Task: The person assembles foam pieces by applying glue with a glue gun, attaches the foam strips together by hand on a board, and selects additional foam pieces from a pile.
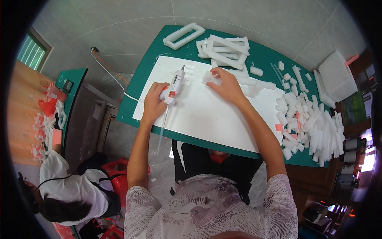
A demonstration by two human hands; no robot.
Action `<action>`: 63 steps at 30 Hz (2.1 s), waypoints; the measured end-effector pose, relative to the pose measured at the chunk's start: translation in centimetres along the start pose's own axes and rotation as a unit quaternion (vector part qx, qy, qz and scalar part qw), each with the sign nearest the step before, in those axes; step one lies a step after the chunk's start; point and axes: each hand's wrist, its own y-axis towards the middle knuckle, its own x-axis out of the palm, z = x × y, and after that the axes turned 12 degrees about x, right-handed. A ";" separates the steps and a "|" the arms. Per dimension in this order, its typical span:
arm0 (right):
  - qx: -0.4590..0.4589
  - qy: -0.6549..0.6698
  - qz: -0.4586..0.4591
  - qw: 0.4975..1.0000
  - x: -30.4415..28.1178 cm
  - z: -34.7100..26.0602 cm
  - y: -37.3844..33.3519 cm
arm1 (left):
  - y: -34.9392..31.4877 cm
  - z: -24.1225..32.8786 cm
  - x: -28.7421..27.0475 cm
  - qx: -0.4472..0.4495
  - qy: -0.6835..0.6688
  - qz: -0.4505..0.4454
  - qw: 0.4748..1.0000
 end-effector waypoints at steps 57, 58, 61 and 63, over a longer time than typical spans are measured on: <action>-0.056 -0.053 0.072 0.994 2.0 1.6 -3.5 | 1.1 7.4 0.6 0.169 0.255 -0.216 0.927; -0.055 -0.057 0.067 0.995 2.0 1.6 -3.5 | 1.2 7.5 0.5 0.168 0.258 -0.218 0.926; -0.063 -0.050 0.085 0.993 2.2 1.6 -3.4 | 1.3 7.6 0.4 0.165 0.260 -0.224 0.924; -0.061 -0.054 0.079 0.994 2.1 1.7 -3.4 | 1.3 7.6 0.4 0.163 0.261 -0.228 0.924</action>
